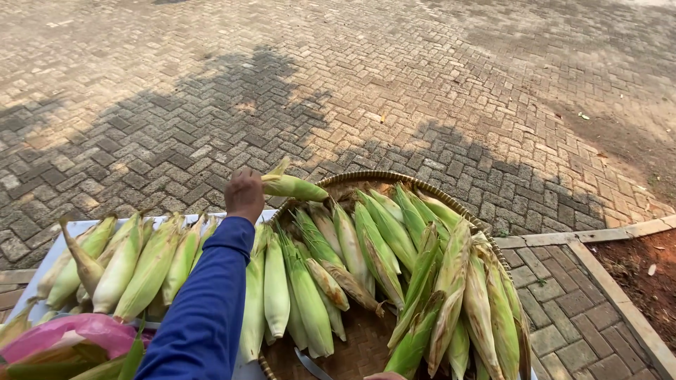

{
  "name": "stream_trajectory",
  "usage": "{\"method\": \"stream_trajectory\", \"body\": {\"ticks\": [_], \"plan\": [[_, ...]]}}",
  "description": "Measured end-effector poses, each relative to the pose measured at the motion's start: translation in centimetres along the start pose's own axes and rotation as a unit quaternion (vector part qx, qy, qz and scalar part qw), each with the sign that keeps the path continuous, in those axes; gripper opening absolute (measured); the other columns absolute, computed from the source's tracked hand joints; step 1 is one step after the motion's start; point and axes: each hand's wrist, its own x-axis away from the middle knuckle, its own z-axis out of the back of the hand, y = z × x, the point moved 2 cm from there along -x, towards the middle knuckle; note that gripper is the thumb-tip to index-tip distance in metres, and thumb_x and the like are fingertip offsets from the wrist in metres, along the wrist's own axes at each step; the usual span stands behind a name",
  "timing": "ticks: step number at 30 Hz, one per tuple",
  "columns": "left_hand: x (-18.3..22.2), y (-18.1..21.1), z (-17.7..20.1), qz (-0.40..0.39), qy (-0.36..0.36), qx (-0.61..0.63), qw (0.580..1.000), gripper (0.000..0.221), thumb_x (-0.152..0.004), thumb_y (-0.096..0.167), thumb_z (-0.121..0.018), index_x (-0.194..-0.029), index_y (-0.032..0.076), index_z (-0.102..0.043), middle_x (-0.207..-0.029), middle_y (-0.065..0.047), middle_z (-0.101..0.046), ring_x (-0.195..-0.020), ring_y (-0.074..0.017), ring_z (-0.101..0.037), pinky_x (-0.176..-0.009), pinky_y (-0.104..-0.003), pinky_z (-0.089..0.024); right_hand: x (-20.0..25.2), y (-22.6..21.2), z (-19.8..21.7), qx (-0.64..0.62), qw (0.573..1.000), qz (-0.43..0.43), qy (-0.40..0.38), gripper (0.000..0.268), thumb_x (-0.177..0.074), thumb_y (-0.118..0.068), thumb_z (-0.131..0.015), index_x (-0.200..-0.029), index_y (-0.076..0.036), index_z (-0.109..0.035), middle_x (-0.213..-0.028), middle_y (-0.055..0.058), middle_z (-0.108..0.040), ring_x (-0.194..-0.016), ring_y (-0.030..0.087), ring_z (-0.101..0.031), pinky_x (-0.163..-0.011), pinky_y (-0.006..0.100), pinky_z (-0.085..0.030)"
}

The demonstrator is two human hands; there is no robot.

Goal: Peeling husks and trimming the ends of ears of corn using a small knife.

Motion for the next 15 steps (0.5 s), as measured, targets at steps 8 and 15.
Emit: {"method": "stream_trajectory", "body": {"ticks": [8, 15], "plan": [[11.2, 1.7, 30.8, -0.256, 0.239, 0.02, 0.937, 0.022, -0.084, 0.022, -0.075, -0.102, 0.01, -0.074, -0.093, 0.0, -0.066, -0.097, -0.0207, -0.062, -0.088, -0.038, -0.047, -2.6, -41.5, -6.9, 0.174, 0.957, 0.141, 0.182, 0.042, -0.091, -0.03, -0.071, -0.129, -0.013, -0.069, -0.134, 0.015, -0.065, -0.128, 0.03, -0.063, -0.104, 0.043, -0.054], [23.3, 2.2, 40.8, -0.307, 0.24, 0.114, 0.914, 0.024, -0.082, 0.019, -0.077, -0.103, 0.007, -0.075, -0.099, -0.001, -0.069, -0.095, -0.0196, -0.061, -0.098, -0.04, -0.047, -3.7, -51.9, -13.3, 0.295, 0.864, 0.326, 0.245, 0.102, -0.076, -0.042, -0.082, -0.155, 0.0, -0.033, -0.15, 0.033, -0.042, -0.135, 0.05, -0.044, -0.106, 0.053, -0.04]]}}
